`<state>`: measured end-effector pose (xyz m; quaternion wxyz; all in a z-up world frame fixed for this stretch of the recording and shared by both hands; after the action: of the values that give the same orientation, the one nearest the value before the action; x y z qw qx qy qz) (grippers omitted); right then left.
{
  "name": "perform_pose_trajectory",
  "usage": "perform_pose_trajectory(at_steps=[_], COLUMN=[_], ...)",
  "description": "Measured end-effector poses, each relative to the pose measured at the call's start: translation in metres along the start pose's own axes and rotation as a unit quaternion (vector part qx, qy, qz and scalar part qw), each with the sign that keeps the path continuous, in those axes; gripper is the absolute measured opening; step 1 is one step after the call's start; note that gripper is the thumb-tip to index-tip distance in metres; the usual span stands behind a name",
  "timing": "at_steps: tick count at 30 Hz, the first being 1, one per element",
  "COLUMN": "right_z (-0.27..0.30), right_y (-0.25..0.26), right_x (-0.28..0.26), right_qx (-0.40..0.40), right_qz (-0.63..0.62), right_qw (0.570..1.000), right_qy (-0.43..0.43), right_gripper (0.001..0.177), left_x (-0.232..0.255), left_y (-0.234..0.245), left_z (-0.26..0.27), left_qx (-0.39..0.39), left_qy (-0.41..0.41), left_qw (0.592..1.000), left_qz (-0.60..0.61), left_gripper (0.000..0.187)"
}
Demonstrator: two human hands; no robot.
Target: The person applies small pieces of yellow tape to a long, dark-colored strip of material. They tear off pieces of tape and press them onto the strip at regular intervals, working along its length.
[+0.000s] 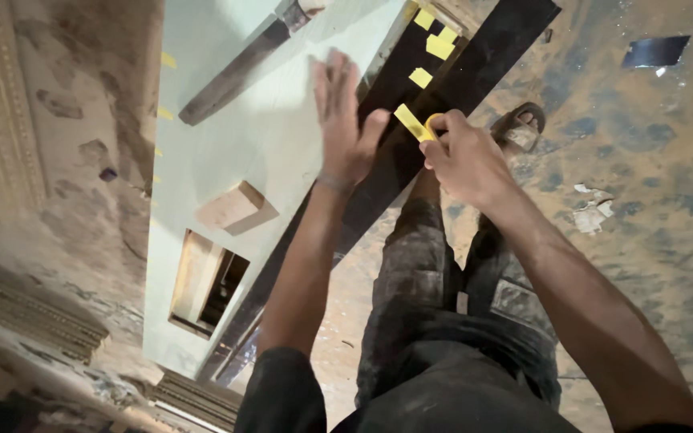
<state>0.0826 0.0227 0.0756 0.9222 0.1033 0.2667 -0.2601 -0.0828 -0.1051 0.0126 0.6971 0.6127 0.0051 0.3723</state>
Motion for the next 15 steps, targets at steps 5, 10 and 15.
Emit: perform_pose_trajectory(at_steps=[5, 10, 15], right_z=[-0.011, 0.003, -0.013], right_y=[-0.012, -0.006, -0.005], right_x=[0.003, 0.013, 0.041], right_qx=[0.032, 0.089, 0.116], right_qz=[0.047, 0.057, 0.049], right_qw=[0.998, 0.994, 0.992], right_qy=[0.030, 0.007, 0.011], right_gripper=[0.040, 0.039, 0.026], left_x=[0.011, 0.011, 0.015], left_y=[0.001, -0.009, -0.022], left_z=[-0.010, -0.010, -0.004], left_qx=[0.040, 0.082, 0.076], left_qy=[-0.032, -0.014, -0.013], left_qw=[0.998, 0.995, 0.993], left_qz=[-0.036, -0.051, -0.087], left_gripper=[0.070, 0.057, 0.053])
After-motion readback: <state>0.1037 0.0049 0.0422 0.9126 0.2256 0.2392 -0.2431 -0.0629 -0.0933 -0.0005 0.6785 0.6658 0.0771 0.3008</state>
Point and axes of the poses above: each hand's wrist, its own z-axis away from the middle knuckle, its own y-axis out of the back of the hand, x = y × z, the point moved 3 cm from there along -z, towards the middle knuckle, and after that the axes turned 12 degrees about -z, right-handed, at the moved point
